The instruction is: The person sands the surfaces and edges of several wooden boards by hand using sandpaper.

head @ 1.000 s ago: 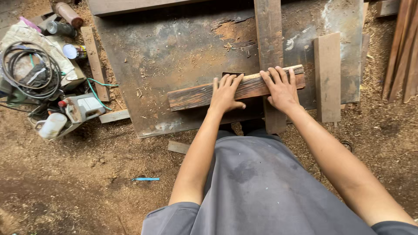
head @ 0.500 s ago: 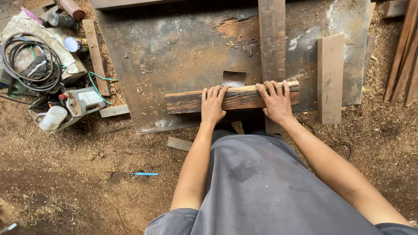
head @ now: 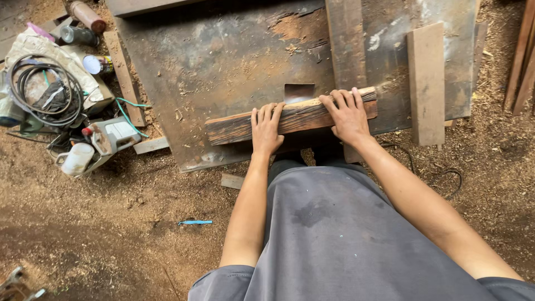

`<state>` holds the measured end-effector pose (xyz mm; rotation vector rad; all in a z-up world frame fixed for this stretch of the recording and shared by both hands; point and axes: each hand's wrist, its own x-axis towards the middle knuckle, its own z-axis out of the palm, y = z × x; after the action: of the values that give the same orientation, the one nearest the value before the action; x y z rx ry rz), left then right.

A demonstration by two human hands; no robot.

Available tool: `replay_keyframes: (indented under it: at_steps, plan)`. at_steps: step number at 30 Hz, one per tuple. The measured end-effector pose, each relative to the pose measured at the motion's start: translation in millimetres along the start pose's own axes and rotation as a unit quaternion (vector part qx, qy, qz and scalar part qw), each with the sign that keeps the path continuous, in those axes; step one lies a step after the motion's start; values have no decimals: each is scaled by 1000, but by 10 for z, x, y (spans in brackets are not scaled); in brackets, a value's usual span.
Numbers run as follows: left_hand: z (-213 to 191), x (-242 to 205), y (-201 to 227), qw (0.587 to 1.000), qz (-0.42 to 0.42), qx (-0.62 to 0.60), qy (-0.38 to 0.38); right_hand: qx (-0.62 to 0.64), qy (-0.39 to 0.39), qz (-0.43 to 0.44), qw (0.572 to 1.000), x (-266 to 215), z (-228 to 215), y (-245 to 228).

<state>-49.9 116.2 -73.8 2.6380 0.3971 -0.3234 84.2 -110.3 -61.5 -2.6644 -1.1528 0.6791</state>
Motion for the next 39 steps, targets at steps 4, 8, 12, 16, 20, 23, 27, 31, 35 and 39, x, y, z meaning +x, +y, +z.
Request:
replay_keyframes:
  at_steps: [4,8,12,16,20,23,27,31,35,39]
  plan:
    - [3,39,-84,999,-18,11,-39,31,-108,36,993,197,-171,-86]
    - [115,67,-22,996,-47,43,-63,152,-14,-9,988,570,67,38]
    - [157,44,14,994,-62,77,-54,136,-40,24,990,1170,482,-85]
    - [104,35,8,994,-75,34,-77,61,-80,35,994,1449,642,-239]
    - [17,90,-16,993,-73,-39,-81,30,-104,10,994,1599,775,-169]
    - [-81,80,-45,994,-68,-38,-72,114,-74,-52,989,1608,755,-69]
    - [-118,-25,-213,995,-91,-13,-39,284,-47,-38,957,1336,322,-83]
    - [36,-133,-449,997,-57,10,-44,331,-33,59,941,900,-75,-273]
    - [11,-155,-546,999,-12,2,-38,149,25,139,979,585,-13,-558]
    - [-240,-223,-729,999,7,-24,-26,89,85,150,981,414,210,-644]
